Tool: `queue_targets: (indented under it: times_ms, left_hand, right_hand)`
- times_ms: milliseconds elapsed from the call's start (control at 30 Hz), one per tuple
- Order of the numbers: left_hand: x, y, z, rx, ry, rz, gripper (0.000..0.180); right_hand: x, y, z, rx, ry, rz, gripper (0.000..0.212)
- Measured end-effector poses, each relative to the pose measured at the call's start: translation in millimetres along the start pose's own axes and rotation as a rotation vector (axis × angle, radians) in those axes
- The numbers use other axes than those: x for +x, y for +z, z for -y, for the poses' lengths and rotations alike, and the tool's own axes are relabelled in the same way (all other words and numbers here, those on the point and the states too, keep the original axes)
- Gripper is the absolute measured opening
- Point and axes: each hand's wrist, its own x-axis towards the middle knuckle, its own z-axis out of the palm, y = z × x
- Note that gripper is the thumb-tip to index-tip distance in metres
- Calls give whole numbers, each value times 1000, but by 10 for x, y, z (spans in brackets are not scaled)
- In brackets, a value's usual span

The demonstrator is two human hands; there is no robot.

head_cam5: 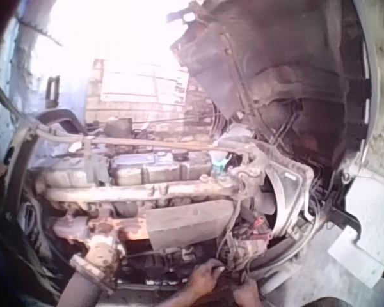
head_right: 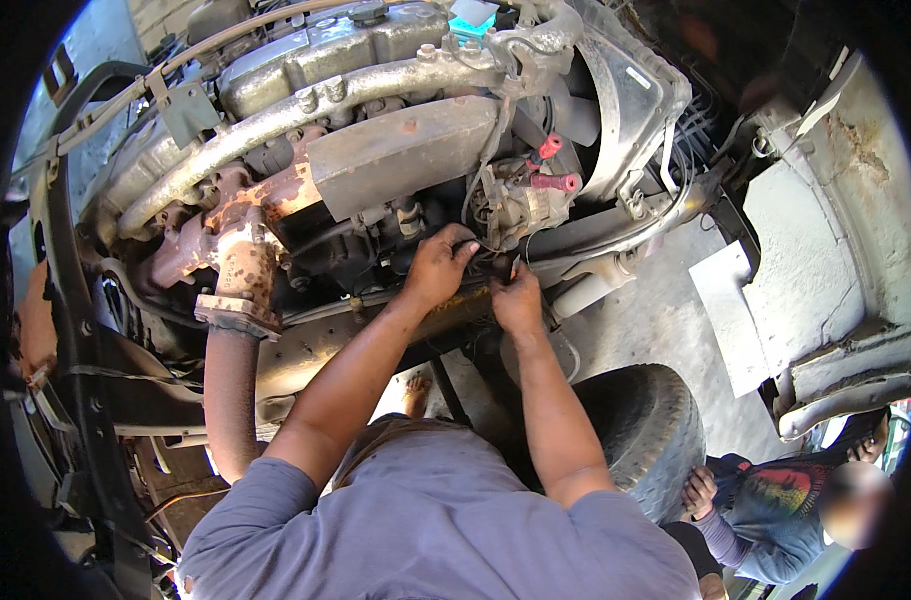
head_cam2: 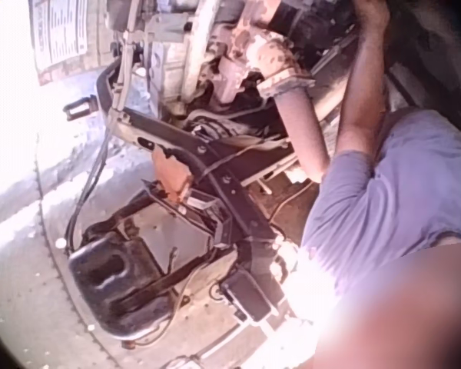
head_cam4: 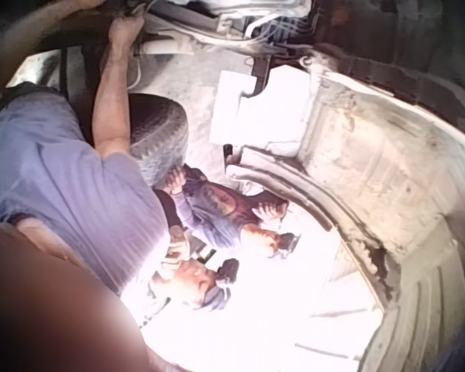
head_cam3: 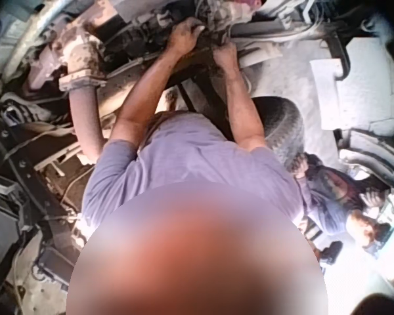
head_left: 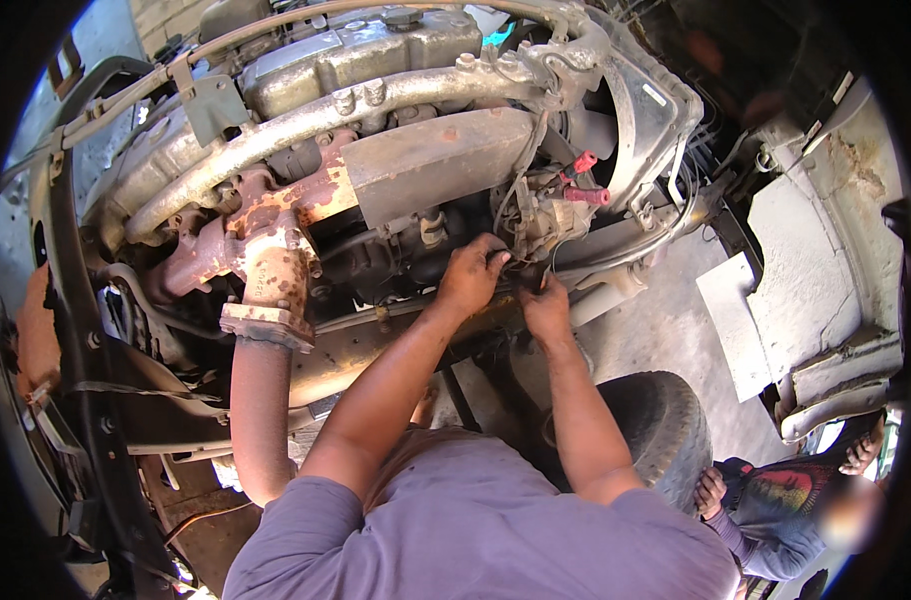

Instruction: The person works on a vehicle engine with the hood open, using a wrench to tighten or loosen bolts and adjusting components within the engine bay. The person moves around the front of the vehicle and manipulates engine parts with both hands.

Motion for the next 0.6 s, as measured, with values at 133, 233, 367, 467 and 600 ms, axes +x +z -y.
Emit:
queue_targets:
  times_ms: [133, 233, 367, 467, 600]
  left_hand:
    - [99, -213, 113, -102, 32, 52, 26]
    - [163, -474, 175, -100, 10, -45, 25]
    - [45, -563, 224, -235, -168, -119, 21]
    - [-259, -400, 254, -248, -302, -164, 15]
    - [-755, -217, 227, -199, -320, -37, 17]
  right_hand:
    - [-195, -469, 61, -180, 221, 175, 40]
    - [-373, -662, 76, -357, 209, 215, 47]
    - [-576, -632, -91, -330, 259, 92, 55]
    - [-620, -507, -227, -161, 305, 116, 55]
    - [-645, -294, -141, -174, 268, 217, 40]
